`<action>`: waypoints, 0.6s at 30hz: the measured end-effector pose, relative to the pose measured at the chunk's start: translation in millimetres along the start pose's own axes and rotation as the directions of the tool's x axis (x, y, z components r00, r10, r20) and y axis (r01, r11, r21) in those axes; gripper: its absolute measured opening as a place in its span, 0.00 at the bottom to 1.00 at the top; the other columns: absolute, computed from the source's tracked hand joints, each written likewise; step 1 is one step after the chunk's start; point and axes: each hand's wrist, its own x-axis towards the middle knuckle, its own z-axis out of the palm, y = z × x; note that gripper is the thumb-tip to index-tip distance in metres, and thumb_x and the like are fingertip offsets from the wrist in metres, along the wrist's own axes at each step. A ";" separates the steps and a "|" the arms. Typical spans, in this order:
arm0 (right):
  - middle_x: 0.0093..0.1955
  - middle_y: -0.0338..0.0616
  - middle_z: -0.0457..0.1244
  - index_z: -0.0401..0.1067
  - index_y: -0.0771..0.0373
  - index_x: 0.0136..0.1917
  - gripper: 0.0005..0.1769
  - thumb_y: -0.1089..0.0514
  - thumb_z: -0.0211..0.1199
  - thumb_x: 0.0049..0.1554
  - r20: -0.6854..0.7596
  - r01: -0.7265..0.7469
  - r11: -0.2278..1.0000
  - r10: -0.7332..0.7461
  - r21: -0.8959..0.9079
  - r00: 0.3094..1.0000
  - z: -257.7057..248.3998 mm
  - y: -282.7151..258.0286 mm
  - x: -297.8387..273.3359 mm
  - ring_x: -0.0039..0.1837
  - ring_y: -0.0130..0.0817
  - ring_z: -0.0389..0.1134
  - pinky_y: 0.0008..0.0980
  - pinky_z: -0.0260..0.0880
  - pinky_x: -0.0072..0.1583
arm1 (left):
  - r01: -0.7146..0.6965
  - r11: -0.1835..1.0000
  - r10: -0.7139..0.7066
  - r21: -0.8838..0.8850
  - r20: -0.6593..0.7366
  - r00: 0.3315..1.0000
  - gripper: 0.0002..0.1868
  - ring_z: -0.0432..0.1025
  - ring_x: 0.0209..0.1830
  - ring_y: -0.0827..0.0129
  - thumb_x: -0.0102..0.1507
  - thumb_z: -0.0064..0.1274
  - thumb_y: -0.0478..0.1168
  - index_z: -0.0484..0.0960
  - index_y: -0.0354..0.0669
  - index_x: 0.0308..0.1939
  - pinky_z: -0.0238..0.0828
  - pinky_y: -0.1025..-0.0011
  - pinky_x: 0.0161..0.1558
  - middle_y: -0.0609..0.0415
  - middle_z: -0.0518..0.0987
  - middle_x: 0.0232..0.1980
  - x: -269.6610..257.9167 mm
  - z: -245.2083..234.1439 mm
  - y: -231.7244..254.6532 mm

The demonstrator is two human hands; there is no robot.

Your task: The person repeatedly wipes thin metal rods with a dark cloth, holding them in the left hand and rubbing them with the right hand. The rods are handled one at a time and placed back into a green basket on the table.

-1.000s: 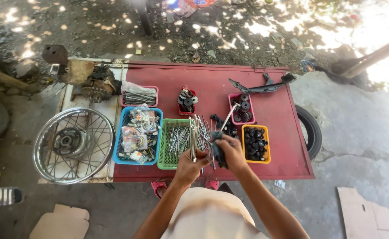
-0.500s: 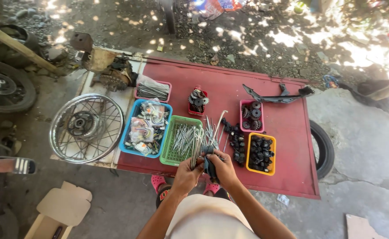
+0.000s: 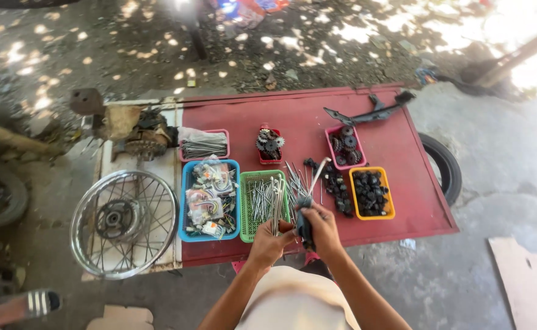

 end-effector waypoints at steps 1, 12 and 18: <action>0.35 0.50 0.63 0.76 0.73 0.52 0.14 0.63 0.55 0.57 -0.028 0.007 1.000 -0.007 0.007 1.000 7.1 7.8 -3.7 0.29 0.32 0.61 0.27 0.62 0.31 | 0.016 1.000 -0.016 0.011 0.023 1.000 0.09 0.65 0.14 0.74 0.57 0.67 0.33 0.83 0.33 0.38 0.56 0.78 0.14 0.46 0.83 0.30 -0.9 0.8 4.9; 0.26 0.45 0.57 0.83 0.67 0.44 0.08 0.64 0.64 0.53 -0.576 0.167 0.986 -0.144 -0.013 0.804 49.4 7.8 -52.8 0.30 0.29 0.60 0.28 0.64 0.32 | -0.003 0.980 -0.052 0.201 0.268 0.962 0.06 0.62 0.19 0.84 0.57 0.66 0.25 0.88 0.34 0.38 0.51 0.85 0.21 0.55 0.73 0.24 -14.2 3.7 36.4; 0.24 0.46 0.56 0.83 0.66 0.42 0.08 0.64 0.64 0.51 -0.569 0.180 0.981 -0.189 -0.072 0.801 50.1 -5.0 -48.0 0.28 0.29 0.57 0.27 0.61 0.30 | 0.028 0.987 -0.076 0.160 0.306 0.949 0.05 0.60 0.18 0.80 0.61 0.62 0.23 0.84 0.30 0.39 0.53 0.80 0.22 0.52 0.71 0.27 -7.3 -10.6 34.0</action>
